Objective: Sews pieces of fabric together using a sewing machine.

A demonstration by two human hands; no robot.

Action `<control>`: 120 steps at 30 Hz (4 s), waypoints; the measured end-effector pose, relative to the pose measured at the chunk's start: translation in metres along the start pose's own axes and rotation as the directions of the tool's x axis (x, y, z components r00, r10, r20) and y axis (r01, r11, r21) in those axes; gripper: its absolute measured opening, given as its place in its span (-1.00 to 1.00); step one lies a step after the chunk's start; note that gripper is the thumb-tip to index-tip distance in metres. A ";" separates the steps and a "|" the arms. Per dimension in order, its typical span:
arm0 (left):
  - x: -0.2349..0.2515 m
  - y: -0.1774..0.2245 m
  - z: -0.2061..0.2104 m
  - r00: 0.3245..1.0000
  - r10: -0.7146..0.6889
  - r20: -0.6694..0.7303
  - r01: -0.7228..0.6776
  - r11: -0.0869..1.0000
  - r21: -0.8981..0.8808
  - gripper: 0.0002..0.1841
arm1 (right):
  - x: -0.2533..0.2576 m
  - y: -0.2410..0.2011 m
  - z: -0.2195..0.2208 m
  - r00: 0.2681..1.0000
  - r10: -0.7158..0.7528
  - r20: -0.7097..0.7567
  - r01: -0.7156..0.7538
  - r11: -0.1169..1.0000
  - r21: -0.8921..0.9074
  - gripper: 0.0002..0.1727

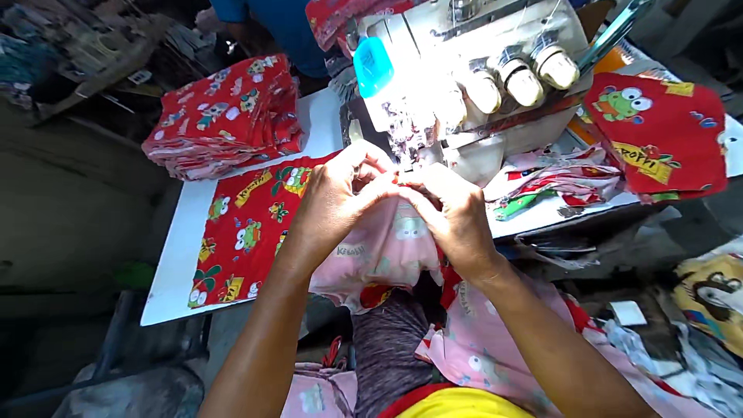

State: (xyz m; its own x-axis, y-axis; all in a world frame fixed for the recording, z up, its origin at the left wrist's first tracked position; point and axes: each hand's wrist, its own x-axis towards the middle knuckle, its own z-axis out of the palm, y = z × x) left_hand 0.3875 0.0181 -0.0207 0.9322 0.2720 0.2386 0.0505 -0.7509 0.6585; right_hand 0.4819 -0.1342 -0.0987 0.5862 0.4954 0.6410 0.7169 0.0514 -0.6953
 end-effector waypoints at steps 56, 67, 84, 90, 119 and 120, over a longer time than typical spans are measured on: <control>-0.033 0.022 0.003 0.975 0.141 -0.174 -0.073 0.934 0.350 -0.81 | -0.031 -0.020 0.002 1.000 -0.015 0.007 0.016 0.998 -0.054 -0.82; -0.032 -0.005 0.011 0.881 0.439 -0.179 -0.394 0.888 0.239 -0.82 | -0.006 -0.006 -0.027 0.947 0.168 0.273 -0.273 0.868 0.415 -0.64; -0.054 -0.012 0.006 0.915 0.331 -0.229 -0.237 0.903 0.360 -0.85 | 0.012 -0.002 -0.007 0.966 0.228 0.125 -0.259 0.805 0.533 -0.80; -0.055 -0.008 0.004 0.944 0.128 -0.304 -0.062 0.974 0.217 -0.76 | -0.004 -0.011 -0.015 0.988 0.062 0.143 -0.096 0.964 0.249 -0.70; -0.045 0.000 0.003 0.966 0.212 -0.150 -0.155 0.935 0.320 -0.76 | -0.013 -0.011 -0.008 0.985 0.136 0.106 -0.163 0.938 0.306 -0.84; -0.046 0.000 0.002 0.973 0.193 -0.127 -0.150 0.946 0.287 -0.77 | -0.013 -0.011 -0.007 0.985 0.138 0.105 -0.163 0.942 0.293 -0.84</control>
State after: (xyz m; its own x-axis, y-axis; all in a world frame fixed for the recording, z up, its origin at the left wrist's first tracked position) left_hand 0.3455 0.0044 -0.0329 0.8714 0.1958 0.4498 0.0103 -0.9239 0.3824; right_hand 0.4696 -0.1475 -0.0969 0.6365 0.5862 0.5012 0.4694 0.2213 -0.8548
